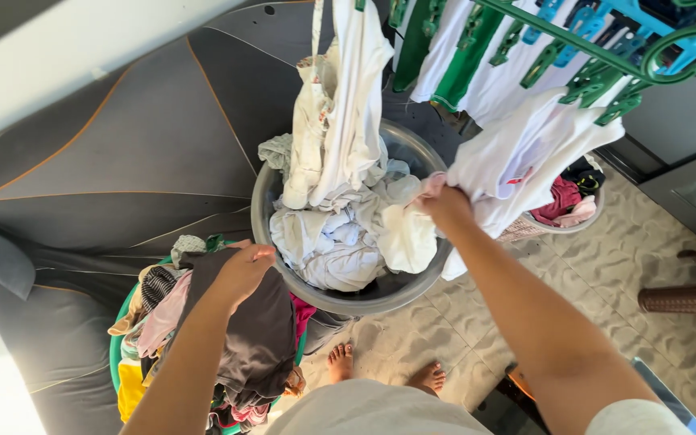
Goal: Hanging wet laundry on a rack using hangers and clips.
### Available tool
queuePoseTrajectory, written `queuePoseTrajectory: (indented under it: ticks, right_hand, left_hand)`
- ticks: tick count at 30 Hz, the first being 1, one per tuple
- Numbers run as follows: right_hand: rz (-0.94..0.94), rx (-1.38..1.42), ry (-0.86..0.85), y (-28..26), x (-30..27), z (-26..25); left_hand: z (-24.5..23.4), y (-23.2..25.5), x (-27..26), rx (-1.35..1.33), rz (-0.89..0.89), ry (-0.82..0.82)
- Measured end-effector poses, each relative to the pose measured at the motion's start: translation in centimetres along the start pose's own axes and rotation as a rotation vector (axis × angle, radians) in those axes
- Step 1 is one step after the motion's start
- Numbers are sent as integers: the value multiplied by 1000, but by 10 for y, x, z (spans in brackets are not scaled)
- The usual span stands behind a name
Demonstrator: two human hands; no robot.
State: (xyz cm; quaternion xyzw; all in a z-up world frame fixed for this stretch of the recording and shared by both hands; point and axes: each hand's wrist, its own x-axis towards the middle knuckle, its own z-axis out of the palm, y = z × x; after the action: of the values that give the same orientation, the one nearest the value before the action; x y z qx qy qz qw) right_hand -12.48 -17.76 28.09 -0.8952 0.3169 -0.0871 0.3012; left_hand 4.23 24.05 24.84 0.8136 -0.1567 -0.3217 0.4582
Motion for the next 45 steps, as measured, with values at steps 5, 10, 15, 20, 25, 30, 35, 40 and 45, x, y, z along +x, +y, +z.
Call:
queuePoseTrajectory:
  ticks: [5,10,15,20,25,30,35,40,45]
  right_hand:
    - [186,69,14,99,46,33]
    - [-458,-561,198,109,29,73]
    - [-218,-319,-144,6,-28,102]
    - [-360,-514,-429,-47,-63,168]
    - [-535,-676,-594,-79,-68,220]
    - [-604,-832,-566,-72,-39,273]
    - [-544,-634,-385,-17,0,307]
    - [-528,-228,-240,72,61,300]
    - [-785,-281,62,62,74,143]
  left_hand:
    - [5,-44,9,15,52,108]
    - [19,-33,-9,-107,-14,115]
    - [51,-47,2,-203,64,214]
    - [83,-31,-4,-190,63,188]
    - [96,-36,0,-73,98,196]
    - [93,-48,7,-98,131,193]
    - [97,-66,13,-65,76,210]
    - [91,-78,15,-57,86,189]
    - [90,-88,40,-77,206,264]
